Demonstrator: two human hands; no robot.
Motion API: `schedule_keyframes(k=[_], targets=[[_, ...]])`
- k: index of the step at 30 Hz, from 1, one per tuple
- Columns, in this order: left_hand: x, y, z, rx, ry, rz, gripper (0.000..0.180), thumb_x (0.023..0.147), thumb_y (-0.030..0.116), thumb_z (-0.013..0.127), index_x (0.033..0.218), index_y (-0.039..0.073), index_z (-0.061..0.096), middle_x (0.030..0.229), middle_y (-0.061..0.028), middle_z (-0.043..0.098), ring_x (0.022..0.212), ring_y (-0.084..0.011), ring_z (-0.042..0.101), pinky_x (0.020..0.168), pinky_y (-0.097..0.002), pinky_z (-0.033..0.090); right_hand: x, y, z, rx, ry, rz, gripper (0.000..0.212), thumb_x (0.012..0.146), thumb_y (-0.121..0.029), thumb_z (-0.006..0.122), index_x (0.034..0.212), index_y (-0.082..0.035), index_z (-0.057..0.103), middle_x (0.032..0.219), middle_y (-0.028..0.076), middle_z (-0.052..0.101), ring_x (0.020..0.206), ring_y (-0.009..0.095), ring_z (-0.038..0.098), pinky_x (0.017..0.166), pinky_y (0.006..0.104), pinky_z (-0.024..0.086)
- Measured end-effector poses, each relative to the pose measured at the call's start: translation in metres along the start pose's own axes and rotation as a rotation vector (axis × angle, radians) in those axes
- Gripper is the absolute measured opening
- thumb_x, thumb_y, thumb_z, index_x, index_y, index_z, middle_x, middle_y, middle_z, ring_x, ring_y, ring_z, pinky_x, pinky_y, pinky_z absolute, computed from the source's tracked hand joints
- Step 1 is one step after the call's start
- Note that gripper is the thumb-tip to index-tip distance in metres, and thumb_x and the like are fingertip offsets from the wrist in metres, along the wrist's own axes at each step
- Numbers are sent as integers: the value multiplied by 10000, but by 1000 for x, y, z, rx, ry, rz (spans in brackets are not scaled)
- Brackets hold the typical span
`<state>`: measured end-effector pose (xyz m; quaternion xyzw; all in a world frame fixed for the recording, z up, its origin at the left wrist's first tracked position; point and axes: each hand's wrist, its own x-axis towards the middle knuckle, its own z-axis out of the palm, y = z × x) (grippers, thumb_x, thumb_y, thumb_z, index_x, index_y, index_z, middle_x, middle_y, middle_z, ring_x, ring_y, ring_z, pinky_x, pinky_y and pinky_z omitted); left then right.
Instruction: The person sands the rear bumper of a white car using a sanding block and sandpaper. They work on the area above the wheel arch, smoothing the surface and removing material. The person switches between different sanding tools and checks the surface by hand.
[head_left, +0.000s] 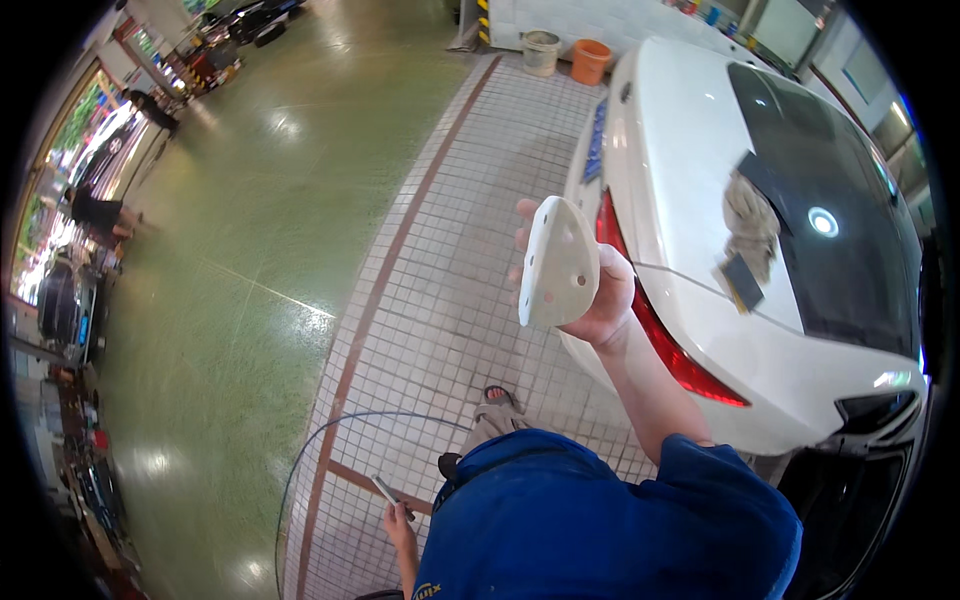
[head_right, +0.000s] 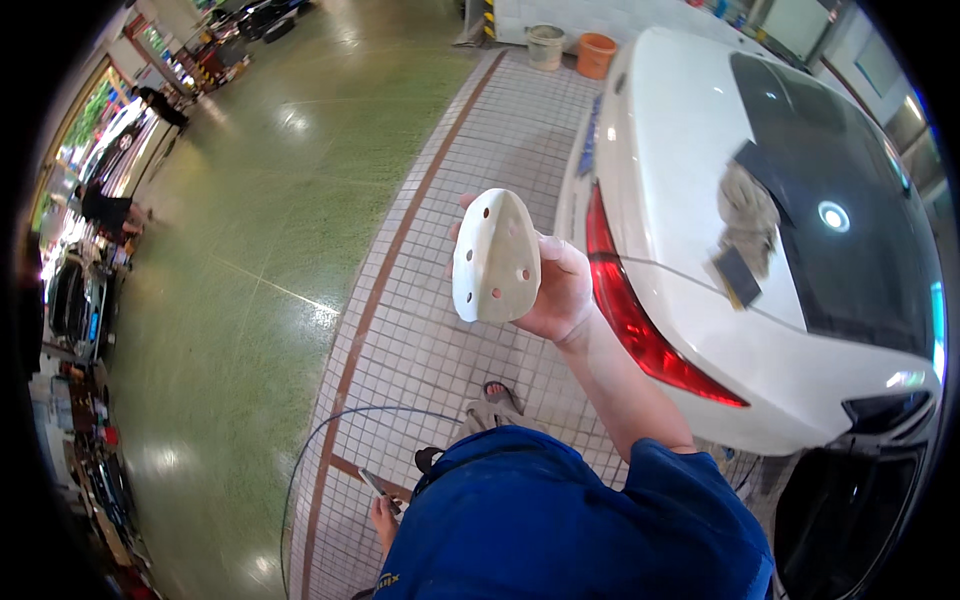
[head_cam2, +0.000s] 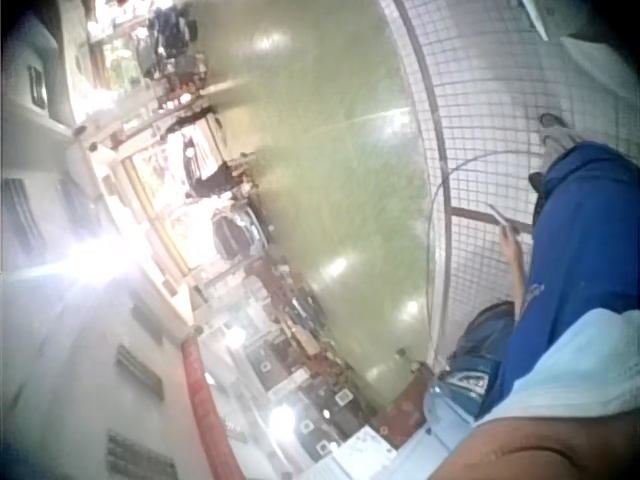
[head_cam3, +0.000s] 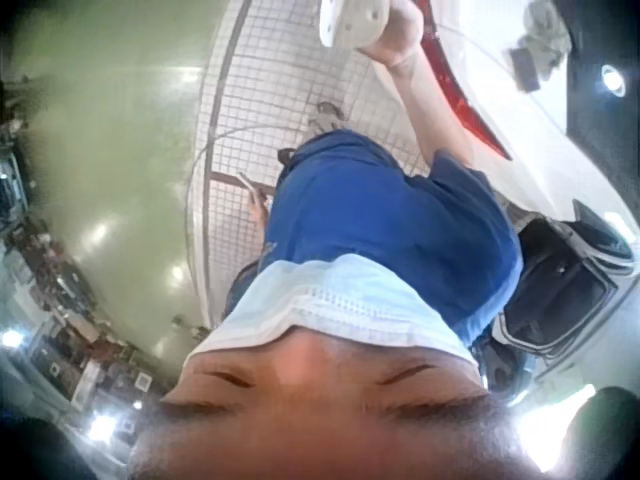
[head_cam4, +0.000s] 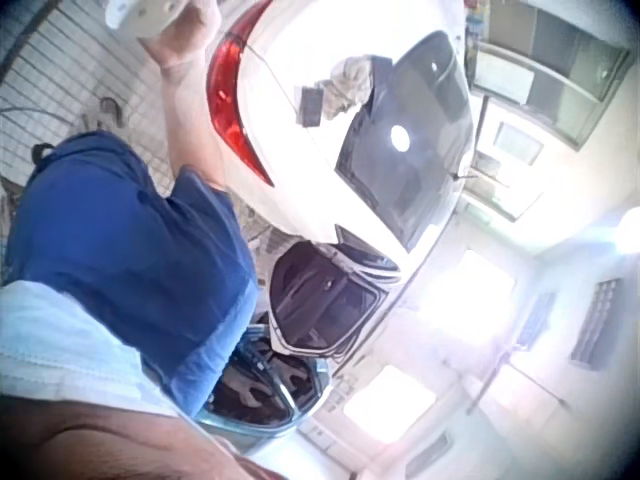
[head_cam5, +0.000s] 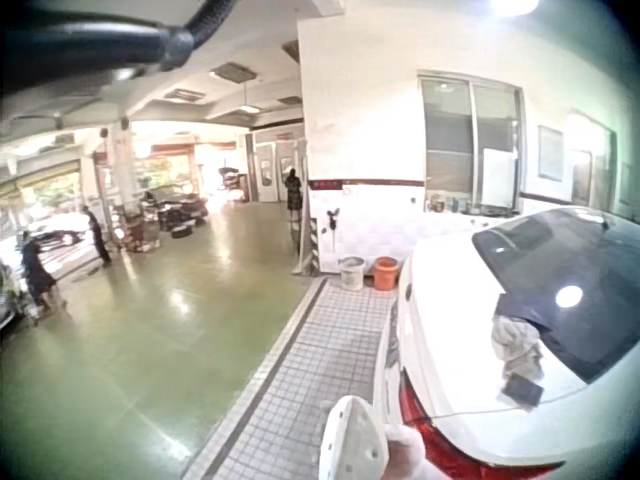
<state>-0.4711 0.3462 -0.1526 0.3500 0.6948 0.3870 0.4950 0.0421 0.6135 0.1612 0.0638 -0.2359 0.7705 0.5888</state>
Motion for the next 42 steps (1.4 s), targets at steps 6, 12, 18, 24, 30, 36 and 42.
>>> schedule_keyframes(k=[6,12,18,24,30,36,42], targets=[[48,89,32,-161,58,46,423,1063,336,515,1217,-39,636,993,-102,700,944,-208,649,869,-352,488,90,4,-35,43,9,108,850,898,-323,660,1617,-50,297,1248,128,632,1119,310,646,1023,483,499],[120,219,65,-295,-178,151,714,1019,541,457,1407,-55,530,1216,-159,666,1053,-244,635,938,-402,482,121,42,-49,-78,62,135,803,907,-373,634,1583,-44,352,884,-6,466,779,156,470,762,342,379],[179,373,116,-471,-754,65,994,920,730,471,1478,-93,438,1154,-157,668,1001,-244,650,892,-386,511,129,84,-20,-151,295,8,812,896,-384,638,1559,3,373,913,0,454,783,152,480,789,360,433],[220,430,134,-389,-1329,-130,1064,862,775,511,1477,-91,443,1207,-182,667,999,-236,661,875,-365,524,113,139,-1,-530,750,-396,781,886,-305,605,1569,9,394,1030,11,538,887,136,545,850,312,471],[217,431,166,-83,-1445,87,1013,833,690,606,1441,-108,463,1094,-163,662,984,-221,648,875,-345,516,60,190,16,-969,1314,-686,512,1049,-160,624,1522,-31,479,1124,11,669,971,69,613,782,211,493],[173,421,209,269,-1488,630,875,703,188,929,1425,-23,483,1320,-154,596,1209,-222,603,1050,-374,486,2,243,48,-857,1599,-1206,428,1052,-76,598,1465,-12,505,1266,93,652,1134,190,667,926,346,584],[95,397,241,371,-1450,1109,762,737,147,919,1399,-15,577,1231,-148,630,1074,-299,661,922,-411,539,-58,265,72,-581,1697,-1390,428,1076,-87,542,1490,-20,462,1330,139,620,1208,285,664,1020,471,593]])
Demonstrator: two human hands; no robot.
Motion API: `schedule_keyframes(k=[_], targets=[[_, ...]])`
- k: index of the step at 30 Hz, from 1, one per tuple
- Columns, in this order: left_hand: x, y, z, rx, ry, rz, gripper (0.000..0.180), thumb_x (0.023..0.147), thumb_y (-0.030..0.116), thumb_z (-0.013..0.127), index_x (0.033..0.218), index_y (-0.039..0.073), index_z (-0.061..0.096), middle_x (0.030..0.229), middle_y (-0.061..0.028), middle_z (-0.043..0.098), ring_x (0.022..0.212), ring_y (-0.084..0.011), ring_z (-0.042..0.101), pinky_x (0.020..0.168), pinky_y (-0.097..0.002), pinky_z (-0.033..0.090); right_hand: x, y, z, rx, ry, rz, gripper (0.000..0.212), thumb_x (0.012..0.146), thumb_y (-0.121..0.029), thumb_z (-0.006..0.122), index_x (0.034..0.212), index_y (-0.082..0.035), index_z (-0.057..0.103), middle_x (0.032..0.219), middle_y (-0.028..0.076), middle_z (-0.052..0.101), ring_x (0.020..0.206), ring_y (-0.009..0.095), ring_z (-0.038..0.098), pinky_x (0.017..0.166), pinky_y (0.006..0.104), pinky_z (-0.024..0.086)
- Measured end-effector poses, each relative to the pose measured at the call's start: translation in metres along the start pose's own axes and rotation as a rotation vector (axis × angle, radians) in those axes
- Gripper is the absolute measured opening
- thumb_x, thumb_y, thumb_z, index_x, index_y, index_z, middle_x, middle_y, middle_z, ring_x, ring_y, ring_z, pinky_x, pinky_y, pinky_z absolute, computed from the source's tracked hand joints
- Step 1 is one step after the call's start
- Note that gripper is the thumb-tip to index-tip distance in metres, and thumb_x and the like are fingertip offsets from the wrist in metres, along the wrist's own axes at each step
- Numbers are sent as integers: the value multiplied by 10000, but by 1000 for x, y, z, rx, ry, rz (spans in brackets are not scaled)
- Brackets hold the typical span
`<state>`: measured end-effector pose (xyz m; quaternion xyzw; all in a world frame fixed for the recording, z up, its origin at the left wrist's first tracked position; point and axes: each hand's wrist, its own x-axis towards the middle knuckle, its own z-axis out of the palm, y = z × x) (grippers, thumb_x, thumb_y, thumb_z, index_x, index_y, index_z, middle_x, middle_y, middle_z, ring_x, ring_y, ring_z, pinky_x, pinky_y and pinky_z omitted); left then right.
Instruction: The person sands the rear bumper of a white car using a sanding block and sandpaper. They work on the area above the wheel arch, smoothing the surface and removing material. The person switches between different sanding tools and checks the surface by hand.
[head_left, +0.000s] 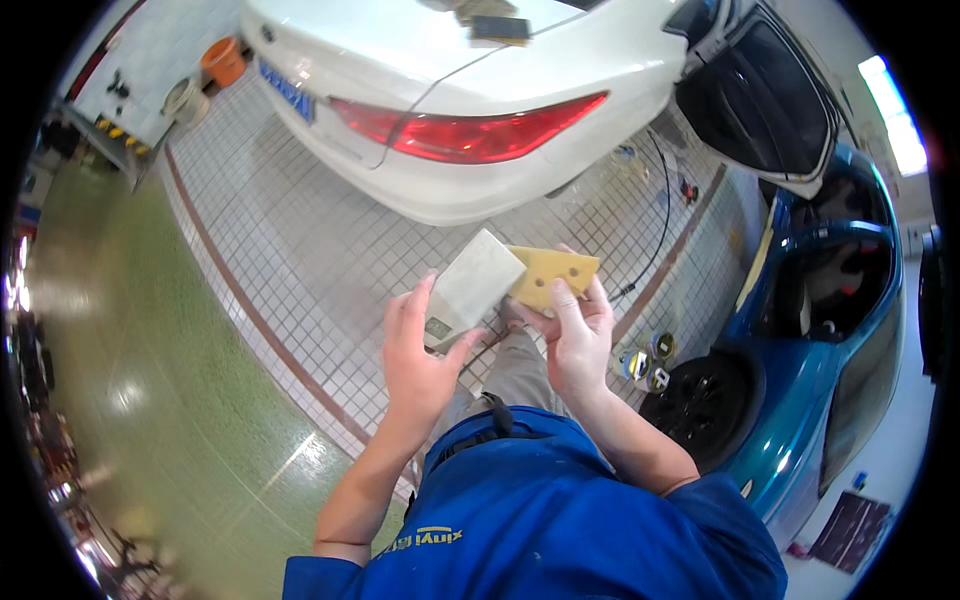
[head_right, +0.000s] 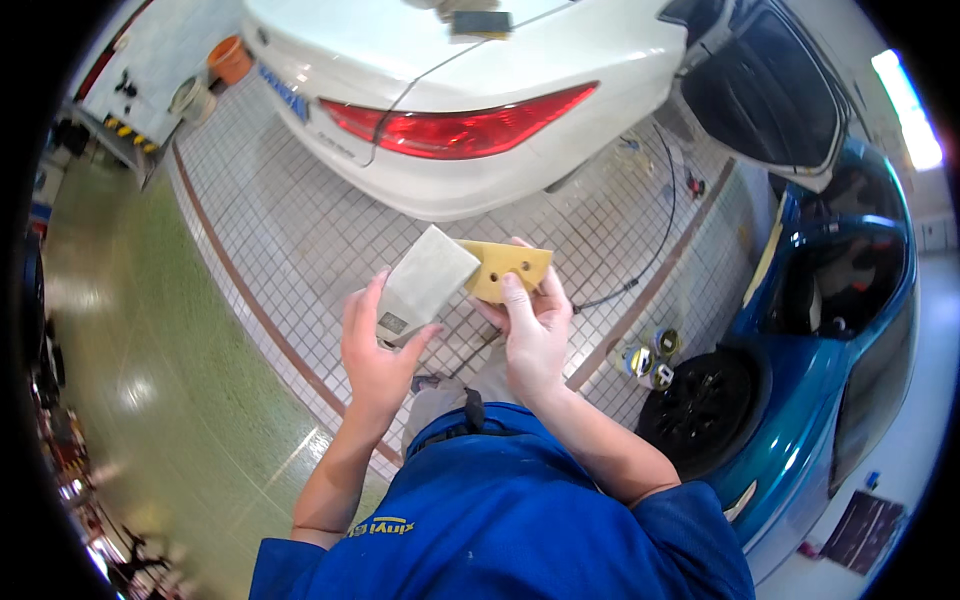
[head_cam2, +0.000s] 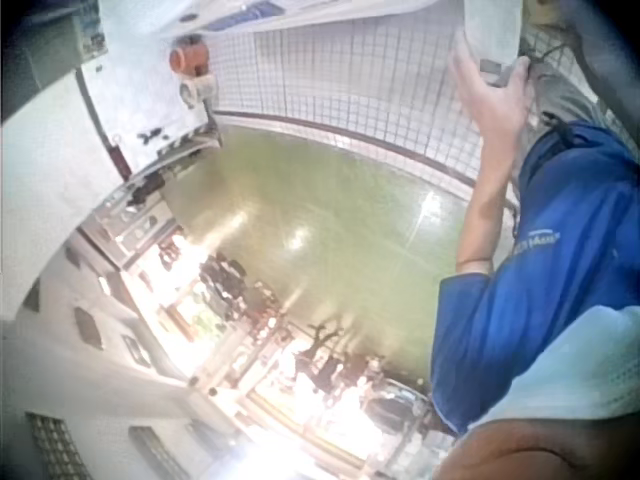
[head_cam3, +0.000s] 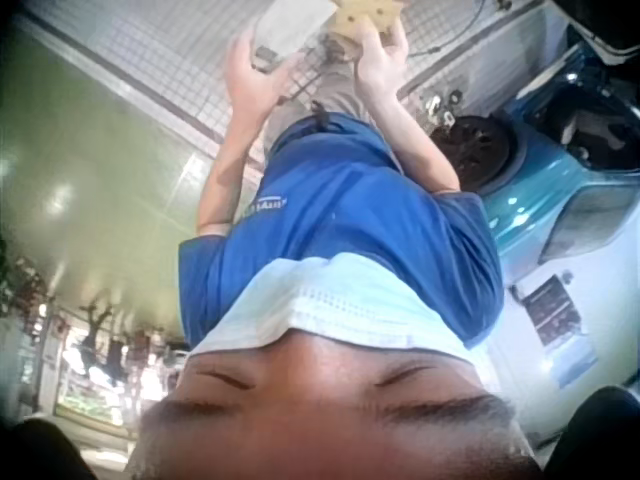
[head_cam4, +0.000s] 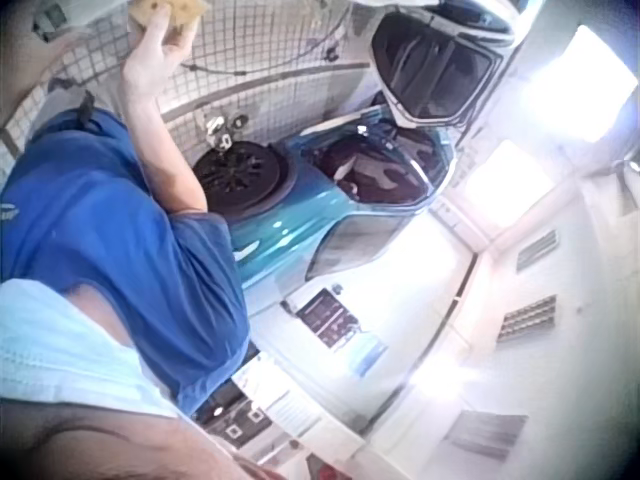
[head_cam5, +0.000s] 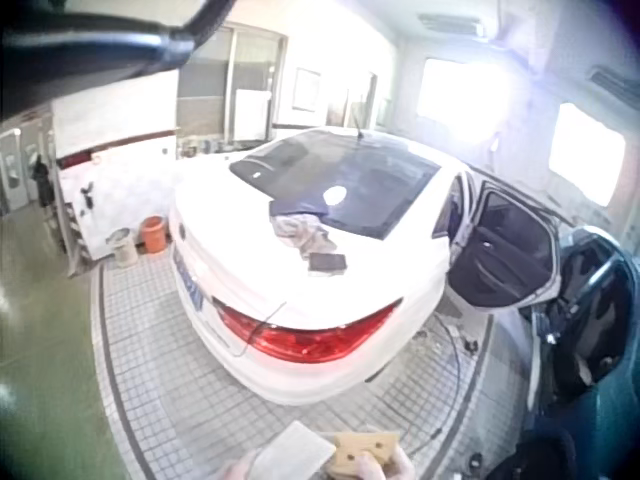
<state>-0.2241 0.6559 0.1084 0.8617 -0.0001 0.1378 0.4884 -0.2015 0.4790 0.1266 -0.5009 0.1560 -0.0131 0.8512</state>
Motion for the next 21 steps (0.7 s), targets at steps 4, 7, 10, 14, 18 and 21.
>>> schedule_keyframes(k=[4,7,10,14,18,21], targets=[[19,18,61,301,110,370,542,823,81,806,1352,105,694,1135,-107,673,938,-280,658,761,-379,534,27,-17,-37,144,66,49,406,1094,-113,516,1489,-58,438,1357,130,604,1210,257,650,1000,443,598],[41,50,114,372,14,611,362,847,14,758,1205,66,770,1110,-113,725,900,-272,653,731,-379,511,63,-44,-78,242,95,67,365,1113,-157,491,1466,-82,434,1383,115,583,1213,220,638,985,410,591],[63,92,187,424,-53,756,413,815,52,715,1194,195,797,1141,-12,739,836,-204,575,727,-316,473,100,-85,-143,283,77,82,372,1122,-198,479,1473,-87,431,1389,108,580,1209,200,634,992,386,566],[92,132,295,376,-196,872,445,781,83,721,1190,239,802,1182,31,703,869,-198,532,765,-294,461,141,-156,-225,568,61,154,387,1099,-176,515,1467,-76,449,1312,96,626,1143,189,649,936,325,547],[125,165,382,256,-582,944,512,749,242,812,1254,174,760,1334,-59,616,1117,-274,561,904,-421,464,191,-175,-297,227,264,16,383,1051,-91,548,1423,-22,490,1244,93,638,1120,160,616,955,323,525],[153,182,431,26,-692,725,789,836,446,819,1481,79,548,1453,-139,535,1325,-314,480,1043,-488,421,229,-190,-338,355,375,-83,376,1023,-32,541,1398,-5,511,1220,84,650,1058,154,638,931,307,536]])
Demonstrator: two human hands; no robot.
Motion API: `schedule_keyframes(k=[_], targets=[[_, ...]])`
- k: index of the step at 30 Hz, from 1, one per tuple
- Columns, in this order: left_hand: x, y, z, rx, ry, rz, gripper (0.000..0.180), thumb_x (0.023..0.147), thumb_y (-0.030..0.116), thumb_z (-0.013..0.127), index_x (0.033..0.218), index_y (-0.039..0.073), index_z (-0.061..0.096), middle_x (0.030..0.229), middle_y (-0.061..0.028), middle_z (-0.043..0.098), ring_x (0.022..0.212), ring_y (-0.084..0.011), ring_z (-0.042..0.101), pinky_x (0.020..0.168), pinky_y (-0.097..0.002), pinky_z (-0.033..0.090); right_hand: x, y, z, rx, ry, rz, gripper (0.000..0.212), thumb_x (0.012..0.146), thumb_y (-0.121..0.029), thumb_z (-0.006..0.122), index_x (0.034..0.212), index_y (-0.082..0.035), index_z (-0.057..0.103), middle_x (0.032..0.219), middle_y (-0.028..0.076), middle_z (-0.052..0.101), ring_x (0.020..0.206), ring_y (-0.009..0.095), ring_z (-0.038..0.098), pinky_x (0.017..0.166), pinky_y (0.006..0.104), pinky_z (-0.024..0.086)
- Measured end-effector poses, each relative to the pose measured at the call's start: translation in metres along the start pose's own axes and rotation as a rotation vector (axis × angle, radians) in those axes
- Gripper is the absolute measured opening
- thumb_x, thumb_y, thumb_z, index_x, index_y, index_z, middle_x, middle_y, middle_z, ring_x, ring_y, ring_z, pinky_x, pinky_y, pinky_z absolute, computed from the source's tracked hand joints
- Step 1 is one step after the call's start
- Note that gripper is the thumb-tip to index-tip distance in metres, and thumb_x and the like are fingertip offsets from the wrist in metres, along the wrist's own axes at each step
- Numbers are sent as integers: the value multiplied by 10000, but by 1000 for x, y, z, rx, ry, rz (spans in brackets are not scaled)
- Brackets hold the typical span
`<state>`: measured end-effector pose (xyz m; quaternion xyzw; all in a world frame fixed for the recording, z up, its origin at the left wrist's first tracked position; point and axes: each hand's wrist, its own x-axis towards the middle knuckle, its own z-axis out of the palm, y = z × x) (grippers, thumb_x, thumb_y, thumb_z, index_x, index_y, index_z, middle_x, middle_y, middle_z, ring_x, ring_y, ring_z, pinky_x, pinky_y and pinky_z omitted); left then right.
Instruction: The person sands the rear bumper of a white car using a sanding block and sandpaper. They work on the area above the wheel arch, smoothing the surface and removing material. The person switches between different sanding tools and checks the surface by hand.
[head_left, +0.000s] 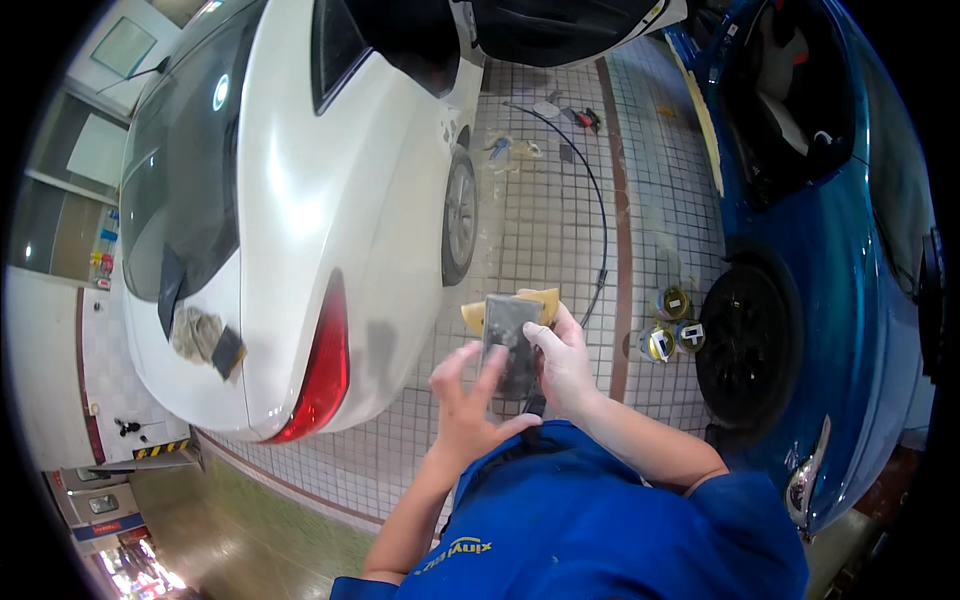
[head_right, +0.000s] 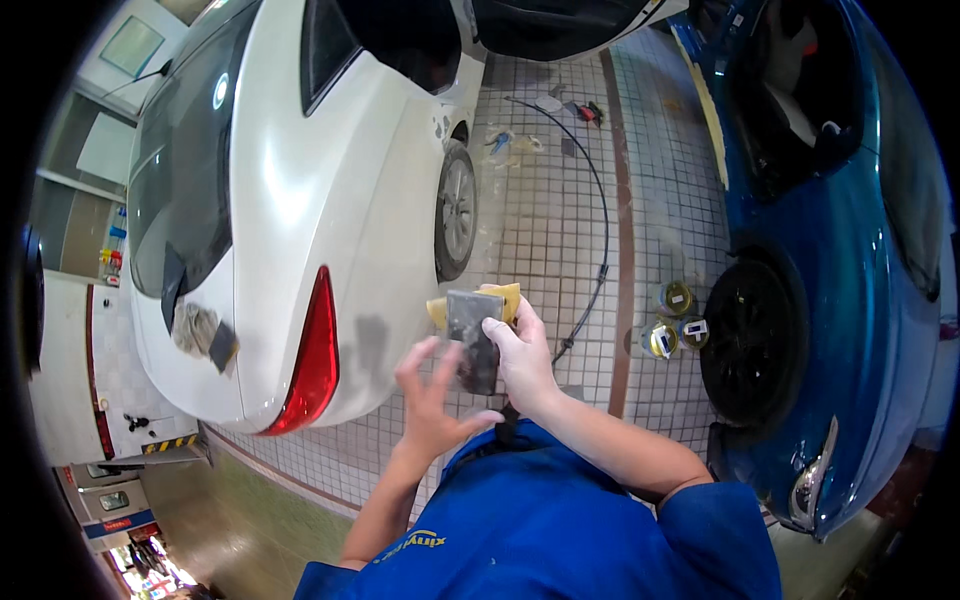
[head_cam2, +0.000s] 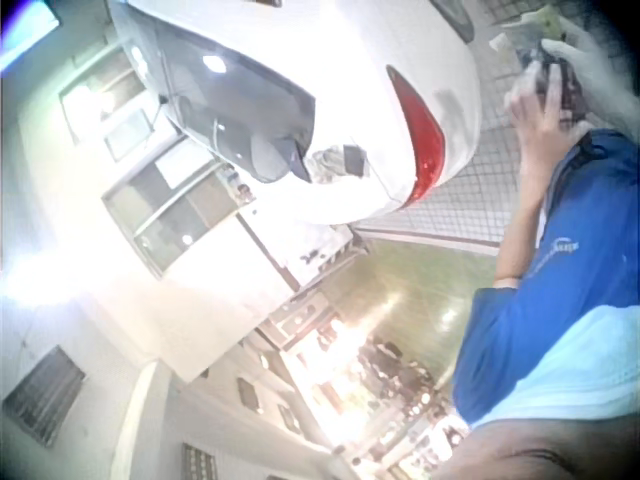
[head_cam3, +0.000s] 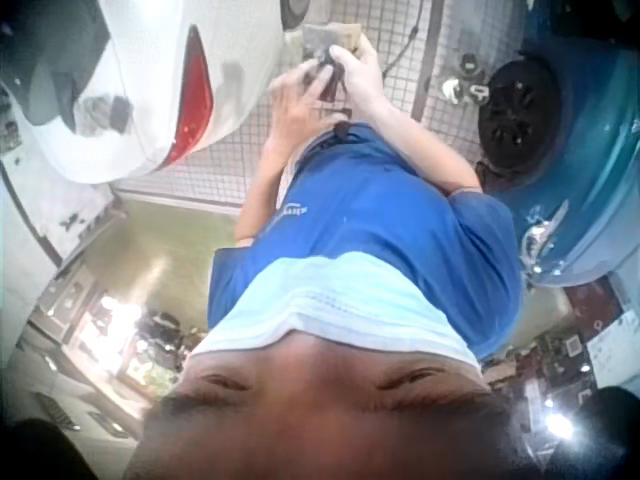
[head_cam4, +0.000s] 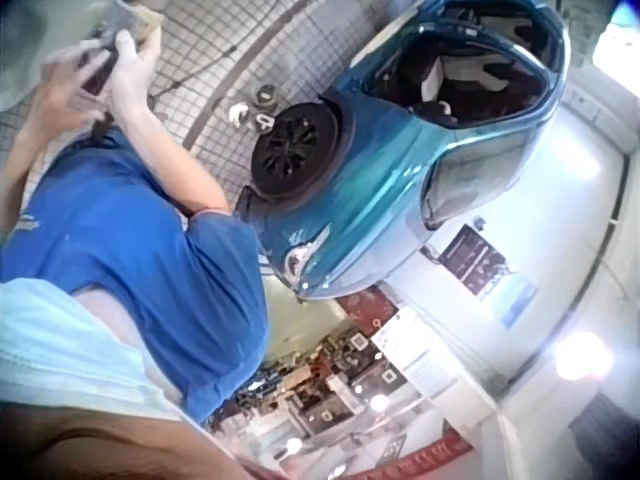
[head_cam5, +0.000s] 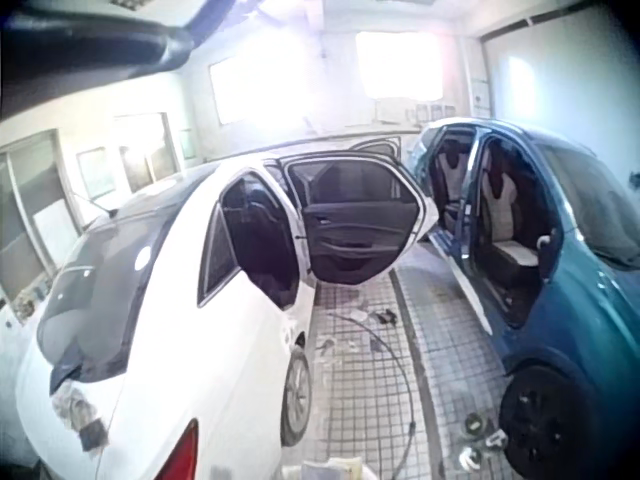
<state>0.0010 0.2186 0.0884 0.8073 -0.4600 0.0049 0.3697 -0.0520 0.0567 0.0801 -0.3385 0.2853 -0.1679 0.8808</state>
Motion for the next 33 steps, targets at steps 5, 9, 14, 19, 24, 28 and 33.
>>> schedule_keyframes(k=[5,9,14,19,24,28,33], targets=[[52,-72,38,-1028,229,-736,640,1044,368,629,1488,-51,438,1434,-168,555,1327,-276,537,1110,-423,431,88,-23,6,-136,-223,99,619,978,56,565,1535,-77,332,1203,142,675,1077,174,664,929,284,529],[124,-124,58,-898,54,-829,325,1105,235,512,1238,-42,619,1054,-28,626,977,-113,571,864,-298,467,182,-14,13,-670,-147,-299,630,948,63,594,1551,-72,474,1406,144,570,1204,236,600,967,312,502],[252,-155,69,-718,-152,-677,309,1094,237,522,1072,-44,650,857,-29,586,797,-108,497,732,-292,439,274,-32,-3,-954,-157,-458,757,914,-85,725,1594,-46,393,1569,247,422,1403,383,473,1147,402,389],[364,-199,97,-789,-307,-637,365,1119,283,479,933,-9,591,776,26,500,747,-85,438,674,-285,411,349,-94,0,-1032,-110,-458,924,874,-202,804,1624,-3,301,1639,354,265,1488,486,360,1203,444,336],[459,-203,136,-713,-435,-744,400,1139,288,436,928,-12,598,786,51,526,759,-59,438,676,-266,405,431,-132,-36,-858,6,-452,850,883,-144,762,1606,3,340,1625,365,297,1530,477,302,1214,452,328],[535,-204,199,-665,-422,-762,373,1140,261,432,976,-28,603,860,22,567,818,-72,455,728,-275,422,514,-165,-71,-939,-35,-549,815,831,-96,764,1565,-10,422,1632,262,372,1501,468,365,1212,473,350],[597,-230,250,-629,-413,-953,419,1135,351,441,1093,-2,662,913,11,646,815,-67,537,737,-258,440,604,-180,-99,-849,-124,-463,811,743,-100,831,1500,-71,540,1641,218,379,1477,535,349,1193,537,355]])
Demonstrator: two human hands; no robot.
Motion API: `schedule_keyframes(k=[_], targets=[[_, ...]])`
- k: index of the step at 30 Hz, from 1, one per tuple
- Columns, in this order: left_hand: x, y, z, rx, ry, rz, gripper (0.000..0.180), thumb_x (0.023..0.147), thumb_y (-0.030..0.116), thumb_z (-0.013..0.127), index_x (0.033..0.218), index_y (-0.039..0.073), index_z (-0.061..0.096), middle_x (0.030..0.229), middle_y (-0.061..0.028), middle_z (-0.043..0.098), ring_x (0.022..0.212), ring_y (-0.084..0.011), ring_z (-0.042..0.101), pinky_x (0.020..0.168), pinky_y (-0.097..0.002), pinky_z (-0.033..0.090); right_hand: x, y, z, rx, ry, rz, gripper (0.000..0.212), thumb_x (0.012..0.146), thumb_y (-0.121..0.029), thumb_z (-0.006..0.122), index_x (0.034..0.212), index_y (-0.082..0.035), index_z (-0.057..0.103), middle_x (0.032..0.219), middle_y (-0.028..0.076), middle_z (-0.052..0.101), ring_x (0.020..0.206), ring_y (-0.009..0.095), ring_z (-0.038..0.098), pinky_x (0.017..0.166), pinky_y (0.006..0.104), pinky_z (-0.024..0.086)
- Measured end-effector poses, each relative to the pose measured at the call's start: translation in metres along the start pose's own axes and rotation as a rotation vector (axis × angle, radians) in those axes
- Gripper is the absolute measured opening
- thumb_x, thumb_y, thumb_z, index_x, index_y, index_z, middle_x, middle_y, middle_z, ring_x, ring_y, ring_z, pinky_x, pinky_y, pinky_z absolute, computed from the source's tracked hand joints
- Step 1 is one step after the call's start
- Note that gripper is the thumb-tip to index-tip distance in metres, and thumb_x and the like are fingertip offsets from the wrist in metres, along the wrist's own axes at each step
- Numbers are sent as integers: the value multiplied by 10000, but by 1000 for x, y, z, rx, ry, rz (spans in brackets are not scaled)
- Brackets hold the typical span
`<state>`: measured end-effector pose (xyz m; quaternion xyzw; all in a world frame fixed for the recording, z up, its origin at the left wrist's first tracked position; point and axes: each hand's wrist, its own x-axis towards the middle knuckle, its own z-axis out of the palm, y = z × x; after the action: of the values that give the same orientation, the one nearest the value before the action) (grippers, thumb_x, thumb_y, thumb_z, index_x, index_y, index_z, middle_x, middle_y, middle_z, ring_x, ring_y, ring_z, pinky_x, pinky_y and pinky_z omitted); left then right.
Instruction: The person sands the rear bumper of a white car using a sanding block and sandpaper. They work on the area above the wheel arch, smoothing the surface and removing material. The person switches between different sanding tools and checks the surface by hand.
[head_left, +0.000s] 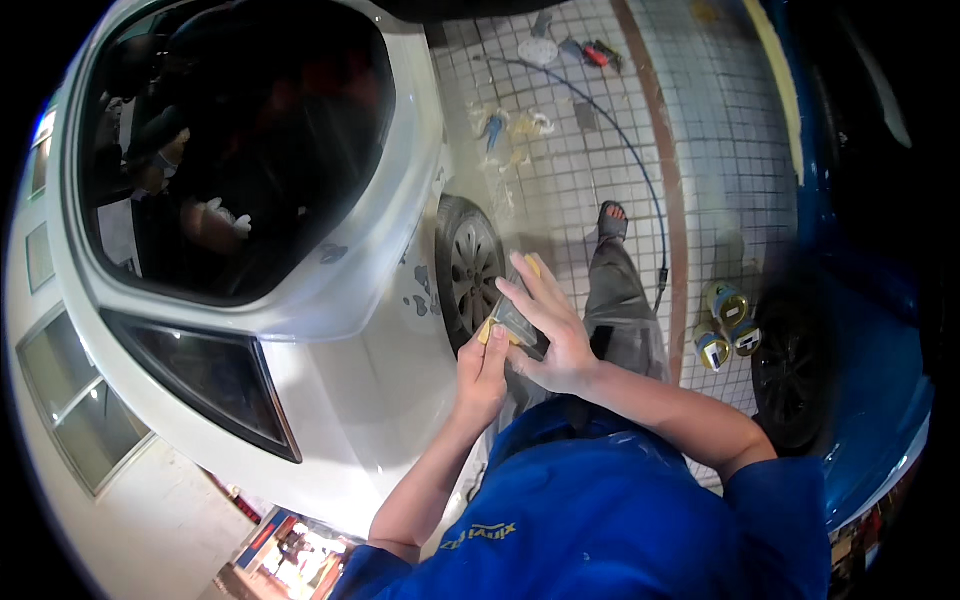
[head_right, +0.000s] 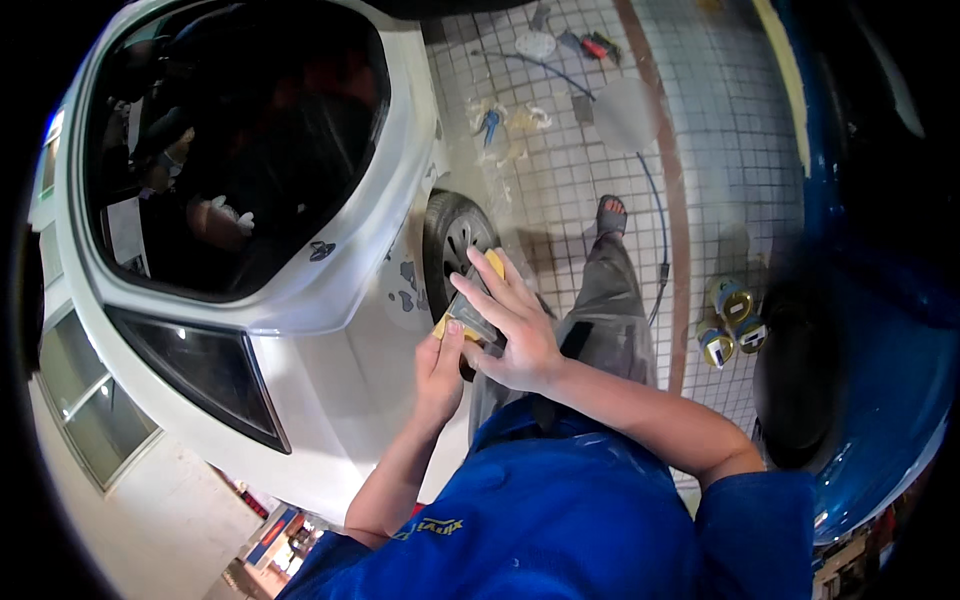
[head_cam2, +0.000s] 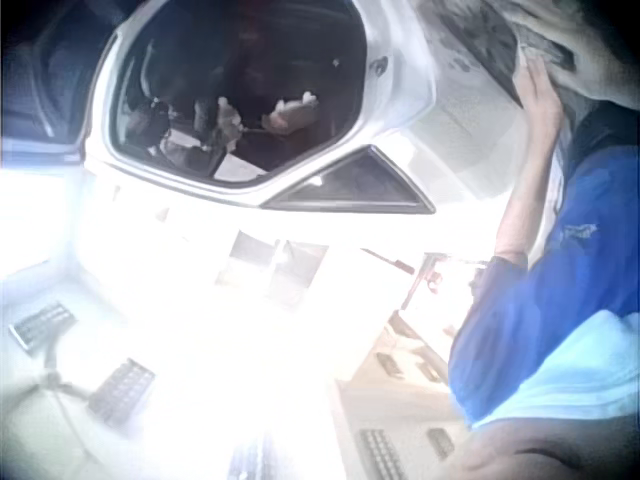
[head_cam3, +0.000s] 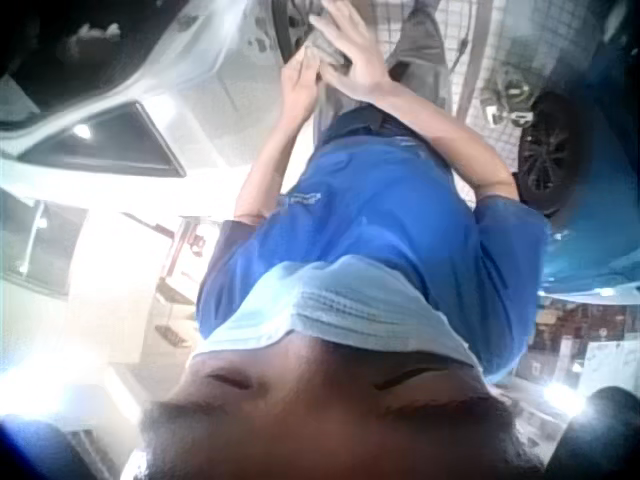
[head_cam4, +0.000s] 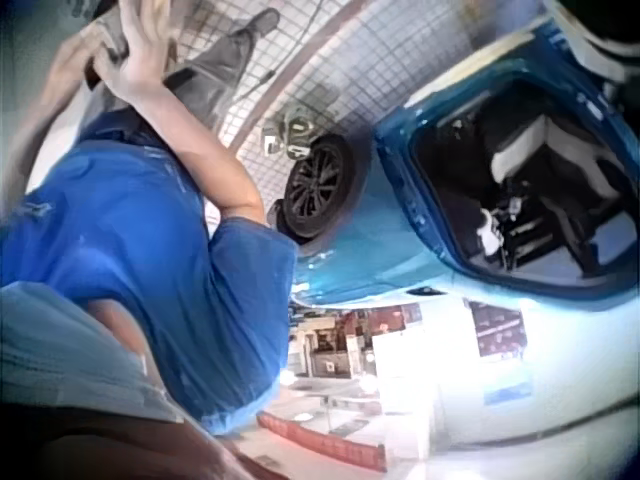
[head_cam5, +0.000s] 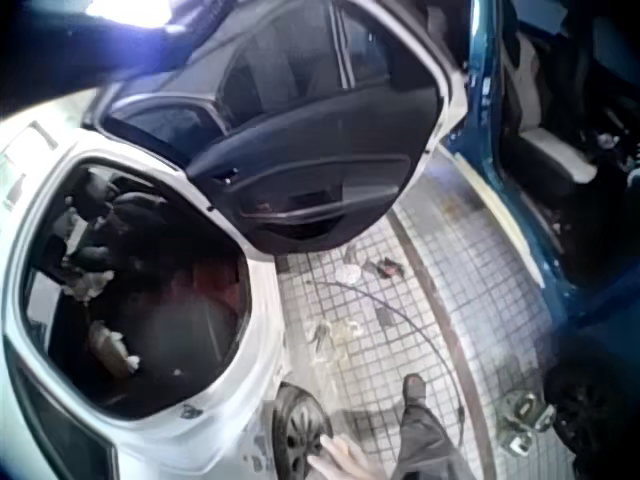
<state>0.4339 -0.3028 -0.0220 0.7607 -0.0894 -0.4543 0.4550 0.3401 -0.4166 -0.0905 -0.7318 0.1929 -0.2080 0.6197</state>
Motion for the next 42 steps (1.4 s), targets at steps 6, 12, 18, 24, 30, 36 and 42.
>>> schedule_keyframes(k=[6,12,18,24,30,36,42], targets=[[60,-20,-55,-86,-225,-221,851,1067,693,291,1495,-17,485,1386,-115,615,1323,-216,537,1163,-389,346,50,61,38,338,24,227,1023,654,-356,975,1552,-191,515,1605,328,288,1462,477,373,1164,515,382],[146,-63,-138,499,-303,-287,889,1073,658,218,1403,-88,572,1381,-245,616,1307,-371,558,1134,-455,386,60,144,137,539,-71,527,797,847,-380,832,1559,-224,510,1524,275,466,1494,485,314,1195,549,307],[259,-69,-189,892,-662,-356,590,1048,364,390,1417,-62,564,1413,-271,594,1315,-417,549,1143,-463,385,58,207,231,608,141,590,710,897,-318,796,1545,-205,529,1540,308,446,1332,454,449,1162,521,348],[441,-127,-265,1343,-299,105,356,1054,144,523,1377,58,646,1439,-218,598,1335,-342,576,1142,-419,418,103,270,287,402,373,596,947,831,-154,811,1610,-1,295,1582,341,334,1314,504,444,1147,536,390],[612,-193,-336,1492,-4,382,762,1037,455,588,1581,-25,352,1616,-311,355,1507,-440,342,1239,-454,278,110,251,309,376,287,622,1110,773,-282,867,1656,-101,220,1582,382,259,1343,565,420,1101,579,433],[661,-220,-284,1636,-23,335,781,1031,495,567,1601,8,349,1670,-273,287,1570,-420,228,1275,-437,206,107,261,305,430,184,688,1072,803,-312,871,1670,-228,246,1531,410,253,1340,576,415,1061,617,442],[701,-233,-290,1168,-198,294,734,1020,421,614,1588,13,387,1683,-245,286,1584,-359,232,1282,-416,191,109,269,302,501,453,667,852,827,-288,871,1534,-10,485,1428,266,587,1232,413,602,1068,440,472]])
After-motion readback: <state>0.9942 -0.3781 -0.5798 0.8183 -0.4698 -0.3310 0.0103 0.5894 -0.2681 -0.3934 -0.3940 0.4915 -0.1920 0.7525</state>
